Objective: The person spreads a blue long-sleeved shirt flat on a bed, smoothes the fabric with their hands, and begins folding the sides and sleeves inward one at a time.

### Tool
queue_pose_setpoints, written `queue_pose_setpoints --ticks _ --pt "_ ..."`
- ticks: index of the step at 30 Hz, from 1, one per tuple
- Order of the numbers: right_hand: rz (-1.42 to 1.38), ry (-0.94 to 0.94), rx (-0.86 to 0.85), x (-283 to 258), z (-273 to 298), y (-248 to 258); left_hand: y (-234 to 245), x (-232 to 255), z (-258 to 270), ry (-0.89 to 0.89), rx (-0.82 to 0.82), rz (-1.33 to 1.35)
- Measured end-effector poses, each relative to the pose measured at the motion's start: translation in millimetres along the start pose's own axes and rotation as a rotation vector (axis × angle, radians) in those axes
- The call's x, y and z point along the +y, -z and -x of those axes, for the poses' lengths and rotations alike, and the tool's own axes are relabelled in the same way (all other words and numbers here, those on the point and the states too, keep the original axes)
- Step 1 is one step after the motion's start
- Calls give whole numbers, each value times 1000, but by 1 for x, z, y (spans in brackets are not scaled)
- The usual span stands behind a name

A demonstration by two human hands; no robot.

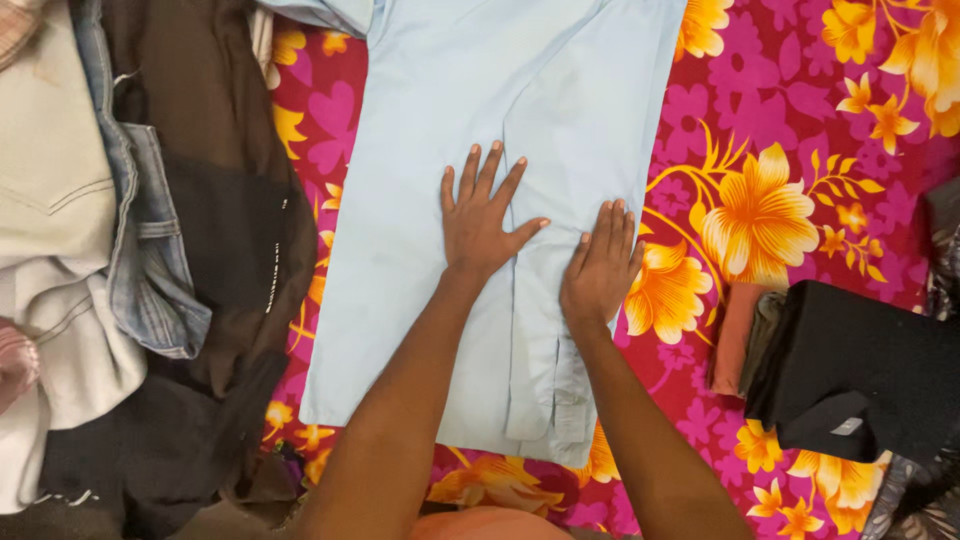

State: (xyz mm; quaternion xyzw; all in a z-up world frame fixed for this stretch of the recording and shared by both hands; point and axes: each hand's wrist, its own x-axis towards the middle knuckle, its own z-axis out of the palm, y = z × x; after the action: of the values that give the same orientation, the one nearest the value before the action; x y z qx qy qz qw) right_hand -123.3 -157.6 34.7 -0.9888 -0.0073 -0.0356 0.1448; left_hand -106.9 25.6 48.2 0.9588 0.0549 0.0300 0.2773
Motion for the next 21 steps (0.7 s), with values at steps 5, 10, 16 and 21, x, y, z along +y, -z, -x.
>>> queue_pose_setpoints --ticks 5,10,16,21 --pt "11 6 12 -3 0 3 5 7 42 9 12 61" --pt "0 8 16 -5 0 1 7 -3 84 -74 17 39" --pt "-32 116 -14 -1 8 8 7 1 87 -76 92 60" --pt "-18 327 -136 3 52 28 3 0 84 -66 129 24"
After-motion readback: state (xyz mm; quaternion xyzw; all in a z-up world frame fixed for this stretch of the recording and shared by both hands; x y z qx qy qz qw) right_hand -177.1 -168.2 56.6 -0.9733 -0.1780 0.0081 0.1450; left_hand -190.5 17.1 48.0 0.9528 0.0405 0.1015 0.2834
